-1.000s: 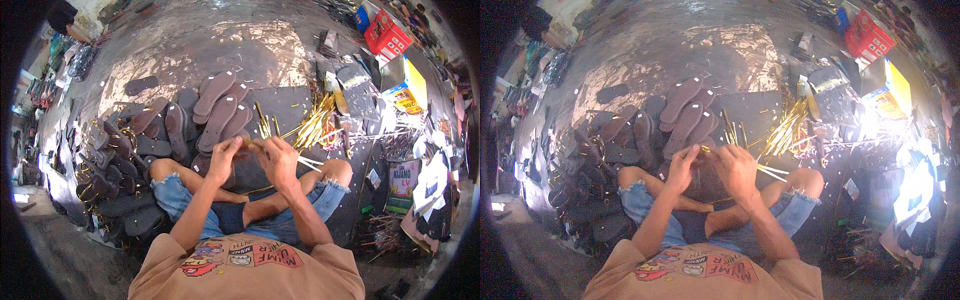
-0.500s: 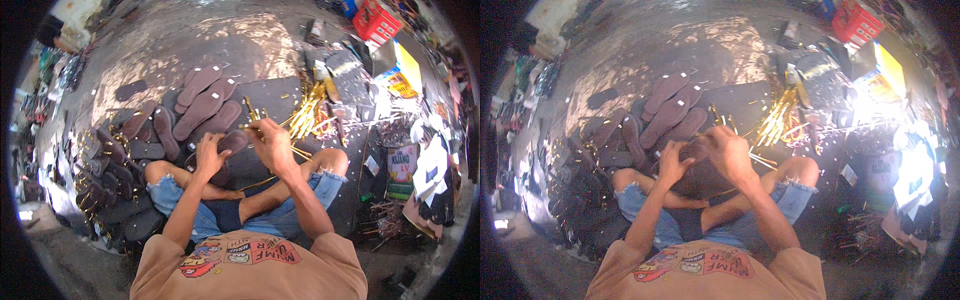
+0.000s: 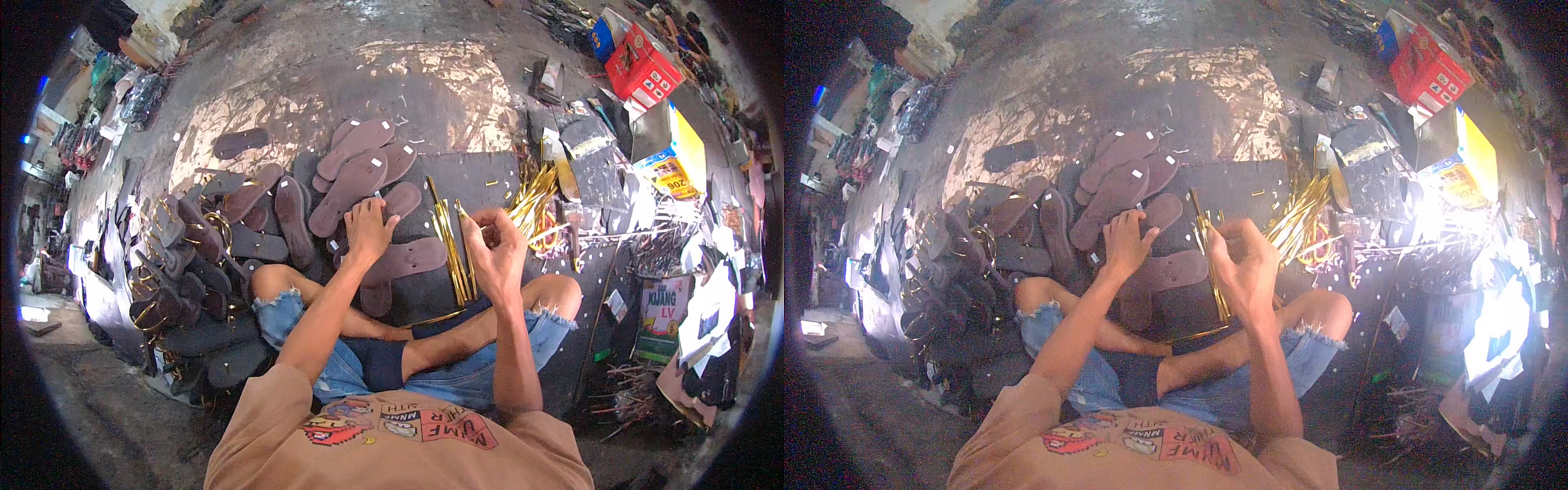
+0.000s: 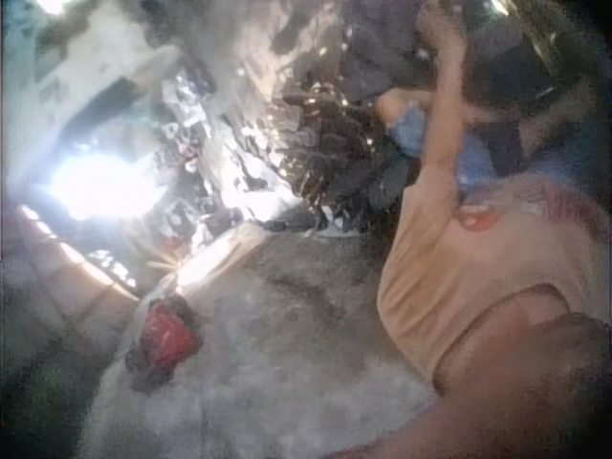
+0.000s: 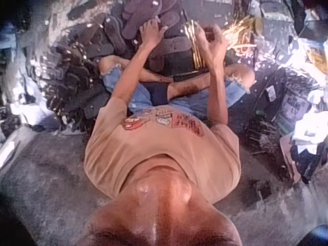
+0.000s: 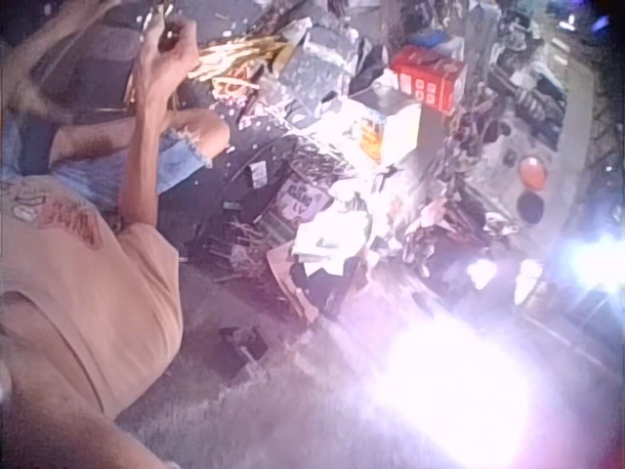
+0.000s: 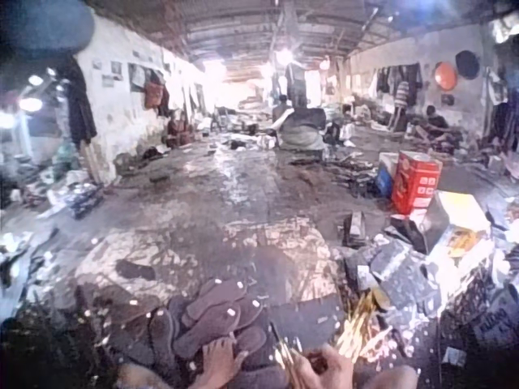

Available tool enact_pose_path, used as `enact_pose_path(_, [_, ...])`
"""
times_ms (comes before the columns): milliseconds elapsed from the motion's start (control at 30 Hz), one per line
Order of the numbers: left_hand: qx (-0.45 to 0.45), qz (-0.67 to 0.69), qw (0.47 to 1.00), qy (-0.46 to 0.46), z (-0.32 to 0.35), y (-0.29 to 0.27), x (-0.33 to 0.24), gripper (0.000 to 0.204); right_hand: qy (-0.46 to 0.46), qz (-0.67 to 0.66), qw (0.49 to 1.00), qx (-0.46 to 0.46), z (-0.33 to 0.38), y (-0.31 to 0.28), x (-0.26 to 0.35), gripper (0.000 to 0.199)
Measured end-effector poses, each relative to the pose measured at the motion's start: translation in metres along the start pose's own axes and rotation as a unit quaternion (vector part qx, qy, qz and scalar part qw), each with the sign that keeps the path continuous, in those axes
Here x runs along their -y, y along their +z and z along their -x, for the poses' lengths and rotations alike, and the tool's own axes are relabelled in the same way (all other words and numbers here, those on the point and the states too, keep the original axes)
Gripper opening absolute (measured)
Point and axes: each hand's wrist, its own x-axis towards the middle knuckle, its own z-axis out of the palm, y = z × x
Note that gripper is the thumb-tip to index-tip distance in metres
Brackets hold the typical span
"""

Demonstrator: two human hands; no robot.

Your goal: The person sits on the floor and assembles sandals by inserting gold-colored metal rods into pre-cut slots on brown sandal soles. The person uses yellow-handled scissors to trim the rods to length and then inserts them into the soles, repeating the process for multiple units.

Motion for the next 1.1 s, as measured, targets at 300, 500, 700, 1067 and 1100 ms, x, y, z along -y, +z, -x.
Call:
enact_pose_path(300, [0.022, 0.062, 0.993, -0.101, -0.074, -0.028, 0.072, 0.074, -0.002, -0.041, 0.999, 0.014, -0.011, 0.003, -0.003, 0.020])
enact_pose_path(500, [-0.094, -0.039, 0.989, -0.109, -0.077, -0.024, 0.090, 0.071, 0.013, -0.034, 0.999, -0.017, -0.005, -0.003, -0.026, 0.019])
enact_pose_path(700, [0.031, -0.031, 0.991, -0.128, -0.088, 0.009, 0.060, 0.079, -0.023, -0.103, 0.992, 0.067, -0.006, 0.012, 0.000, 0.020])
enact_pose_path(1067, [-0.029, 0.416, 0.909, 0.006, -0.003, -0.140, -0.079, 0.028, -0.095, -0.007, 0.995, 0.027, -0.006, 0.009, 0.051, 0.023])
enact_pose_path(1100, [0.006, 0.445, 0.895, -0.022, 0.006, -0.153, -0.092, 0.027, -0.072, -0.034, 0.996, 0.040, -0.003, 0.011, 0.059, 0.022])
